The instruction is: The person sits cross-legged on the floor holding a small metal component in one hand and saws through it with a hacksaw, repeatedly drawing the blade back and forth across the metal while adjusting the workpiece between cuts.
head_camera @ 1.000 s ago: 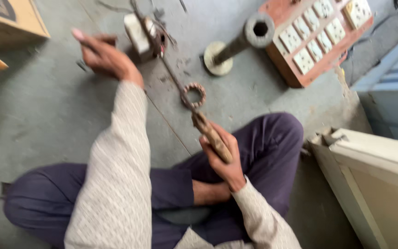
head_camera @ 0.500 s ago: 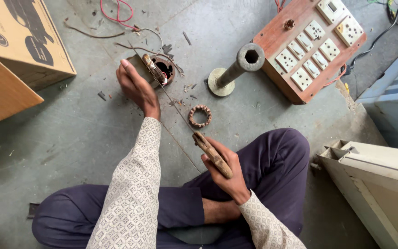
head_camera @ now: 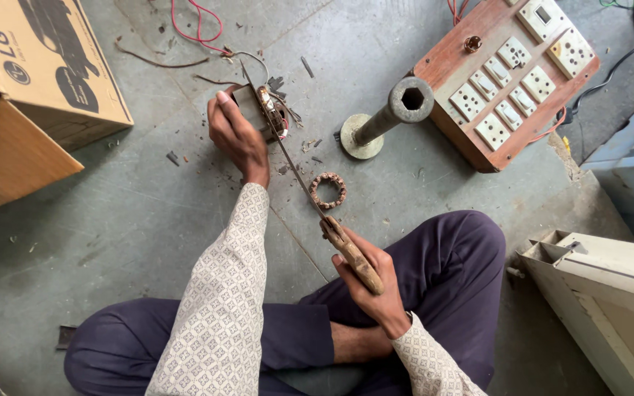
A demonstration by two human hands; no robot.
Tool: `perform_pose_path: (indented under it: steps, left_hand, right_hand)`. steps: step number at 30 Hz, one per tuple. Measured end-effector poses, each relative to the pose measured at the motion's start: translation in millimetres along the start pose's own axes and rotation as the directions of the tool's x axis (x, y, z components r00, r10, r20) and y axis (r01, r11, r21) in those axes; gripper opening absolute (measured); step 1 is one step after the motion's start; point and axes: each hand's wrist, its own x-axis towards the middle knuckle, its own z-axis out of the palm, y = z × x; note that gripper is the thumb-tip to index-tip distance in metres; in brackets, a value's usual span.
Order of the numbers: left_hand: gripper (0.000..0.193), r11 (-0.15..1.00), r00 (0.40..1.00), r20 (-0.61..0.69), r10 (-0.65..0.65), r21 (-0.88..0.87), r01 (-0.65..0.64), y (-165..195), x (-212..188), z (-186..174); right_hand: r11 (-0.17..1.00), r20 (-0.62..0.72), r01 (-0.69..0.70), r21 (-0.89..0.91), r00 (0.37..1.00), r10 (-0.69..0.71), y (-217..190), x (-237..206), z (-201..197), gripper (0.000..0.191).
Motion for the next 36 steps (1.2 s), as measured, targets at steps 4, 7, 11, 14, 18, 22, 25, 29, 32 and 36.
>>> perform_pose_path:
  steps: [4,7,11,14,18,22,25,29,32,36]
  left_hand:
    - [0.044,1.000,0.998,0.054,-0.012,-0.014,0.013,1.2,2.4,-4.2]
    - [0.046,0.989,0.989,0.060,-0.133,-0.052,0.136,4.0,9.8,-5.0]
    - [0.055,0.954,0.958,0.009,-0.288,-0.084,0.288,5.9,22.5,3.9]
    - [0.056,0.967,0.966,-0.063,-0.252,0.018,0.253,6.0,27.5,16.0]
    - [0.054,0.987,0.982,-0.145,-0.119,0.091,0.133,7.9,27.0,24.6]
    - [0.049,0.996,0.994,-0.110,-0.019,0.082,0.028,15.2,24.5,24.2]
    - [0.047,0.992,0.993,-0.114,0.002,0.123,0.012,16.1,24.0,25.3]
    - [0.047,0.987,0.995,-0.096,0.037,0.161,-0.021,12.5,28.5,30.3]
    - [0.045,0.986,0.992,-0.118,0.037,0.164,-0.017,7.3,29.0,32.5]
    - [0.044,0.989,0.997,-0.076,0.029,0.148,-0.017,2.9,22.0,30.4]
  right_hand:
    - [0.996,-0.011,-0.063,0.069,0.998,0.064,2.5,-5.6,5.4,0.049]
    - [0.987,-0.042,-0.154,0.047,0.987,0.156,4.9,-7.7,10.4,0.051]
    - [0.994,-0.057,-0.072,0.077,0.995,0.076,11.1,-10.2,17.4,0.050]
    - [0.997,-0.053,0.011,0.080,0.999,-0.007,14.1,-14.7,20.8,0.049]
    - [0.999,-0.107,-0.023,0.026,0.994,0.026,6.2,-3.3,28.1,0.047]
    - [0.986,-0.127,0.167,-0.001,0.978,-0.166,-7.1,52.4,47.6,0.044]
    - [0.994,-0.115,0.070,-0.089,0.990,-0.080,-7.2,96.5,58.8,0.034]
    - [0.956,-0.102,0.233,-0.179,0.962,-0.254,1.4,73.9,50.5,0.037]
    - [0.979,-0.107,0.198,-0.040,0.974,-0.201,0.5,14.7,37.1,0.040]
    - [1.000,-0.134,-0.006,0.005,0.991,0.007,-6.3,13.8,45.4,0.034]
